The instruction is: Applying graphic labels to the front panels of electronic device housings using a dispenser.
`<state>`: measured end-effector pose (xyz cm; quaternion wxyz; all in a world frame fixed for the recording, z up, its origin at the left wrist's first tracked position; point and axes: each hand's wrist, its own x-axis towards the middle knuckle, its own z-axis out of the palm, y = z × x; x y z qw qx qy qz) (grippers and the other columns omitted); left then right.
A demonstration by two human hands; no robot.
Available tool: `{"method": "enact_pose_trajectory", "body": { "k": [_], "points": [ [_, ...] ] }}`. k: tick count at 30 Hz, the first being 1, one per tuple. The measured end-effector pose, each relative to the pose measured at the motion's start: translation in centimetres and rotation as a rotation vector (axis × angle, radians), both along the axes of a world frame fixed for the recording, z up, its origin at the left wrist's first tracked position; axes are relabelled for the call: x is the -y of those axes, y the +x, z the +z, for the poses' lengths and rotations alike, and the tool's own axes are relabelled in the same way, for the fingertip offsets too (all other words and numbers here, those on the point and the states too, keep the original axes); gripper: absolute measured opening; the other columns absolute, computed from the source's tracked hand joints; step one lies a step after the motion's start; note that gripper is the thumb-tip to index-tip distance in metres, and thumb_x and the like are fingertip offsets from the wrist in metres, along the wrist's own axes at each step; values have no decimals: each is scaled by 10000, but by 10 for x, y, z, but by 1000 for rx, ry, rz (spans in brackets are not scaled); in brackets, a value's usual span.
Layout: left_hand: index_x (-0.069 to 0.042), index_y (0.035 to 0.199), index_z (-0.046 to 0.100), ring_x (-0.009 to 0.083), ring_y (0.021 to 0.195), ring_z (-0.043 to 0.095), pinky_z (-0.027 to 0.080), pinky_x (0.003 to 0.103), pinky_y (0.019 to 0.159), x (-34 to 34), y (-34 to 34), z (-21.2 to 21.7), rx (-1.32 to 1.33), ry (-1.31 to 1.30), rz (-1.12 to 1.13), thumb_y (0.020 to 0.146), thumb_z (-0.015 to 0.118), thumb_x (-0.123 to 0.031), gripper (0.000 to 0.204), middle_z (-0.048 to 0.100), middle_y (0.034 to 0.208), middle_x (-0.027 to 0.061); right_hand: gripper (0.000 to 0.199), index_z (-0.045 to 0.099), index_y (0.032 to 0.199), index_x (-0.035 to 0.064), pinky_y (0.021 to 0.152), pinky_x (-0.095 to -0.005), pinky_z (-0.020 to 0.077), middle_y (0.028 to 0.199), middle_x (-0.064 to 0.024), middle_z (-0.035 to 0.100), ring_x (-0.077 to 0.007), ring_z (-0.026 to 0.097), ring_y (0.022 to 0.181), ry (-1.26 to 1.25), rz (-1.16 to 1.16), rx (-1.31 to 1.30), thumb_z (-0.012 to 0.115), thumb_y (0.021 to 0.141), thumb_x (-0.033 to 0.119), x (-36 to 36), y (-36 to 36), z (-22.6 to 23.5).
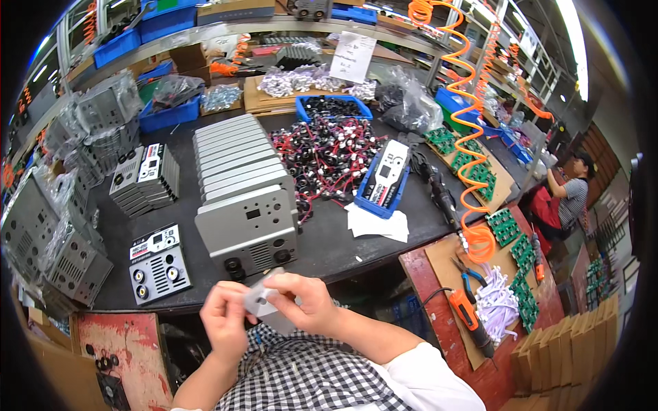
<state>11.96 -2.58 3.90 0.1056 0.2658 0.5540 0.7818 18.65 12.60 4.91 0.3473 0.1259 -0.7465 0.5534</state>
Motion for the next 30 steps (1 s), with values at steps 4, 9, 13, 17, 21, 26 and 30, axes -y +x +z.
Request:
{"method": "enact_pose_trajectory", "body": {
  "k": [4, 9, 13, 17, 21, 26, 30],
  "points": [
    [-85, 927, 478, 158, 826, 616, 566, 307, 548, 15, -33, 0, 453, 319, 59, 959, 460, -142, 68, 600, 936, 69, 323, 661, 980, 54, 598, -354, 508, 767, -133, 615, -289, 611, 678, 337, -342, -40, 566, 709, -94, -59, 2, -13],
    [-76, 1093, 488, 170, 933, 598, 574, 309, 706, 25, -42, 10, 416, 461, 235, 977, 450, -202, 176, 586, 1084, 87, 264, 661, 1056, 36, 647, -318, 487, 830, -164, 673, -230, 637, 679, 3, -862, 539, 546, 820, 66, -180, 34, -76],
    [-69, 1120, 470, 170, 946, 593, 570, 310, 731, 20, -30, 21, 283, 446, 243, 987, 427, -211, 199, 582, 1089, 95, 300, 681, 1029, 56, 624, -353, 506, 666, -180, 636, -239, 642, 574, 287, -1083, 739, 542, 765, 75, -232, 75, -103],
    [-63, 1091, 455, 173, 961, 590, 567, 320, 745, 13, -22, 24, 207, 429, 160, 993, 411, -211, 183, 576, 1080, 105, 320, 694, 1008, 67, 647, -349, 509, 674, -168, 644, -246, 658, 627, 263, -1101, 789, 525, 736, 64, -260, 73, -106],
    [-52, 1060, 443, 184, 999, 582, 564, 335, 771, 15, -19, 26, 78, 406, 154, 1000, 384, -200, 170, 549, 1109, 120, 300, 716, 957, 87, 732, -356, 509, 761, -168, 669, -273, 673, 722, 350, -1204, 797, 541, 714, 85, -281, 61, -105],
    [-24, 1041, 427, 224, 1040, 566, 548, 357, 821, 24, -13, 27, -125, 365, 244, 998, 373, -203, 192, 493, 1156, 168, 278, 679, 999, 97, 817, -404, 487, 949, -184, 632, -333, 627, 917, 417, -1233, 850, 631, 732, 159, -263, 63, -86],
    [-12, 964, 469, 288, 1080, 523, 510, 413, 876, 23, -7, 22, -365, 209, 298, 942, 479, -185, 175, 428, 1209, 218, 387, 618, 1039, 87, 821, -423, 475, 1050, -150, 518, -330, 587, 910, 665, -1344, 511, 748, 701, 225, -215, 56, -65]
  ]
}}
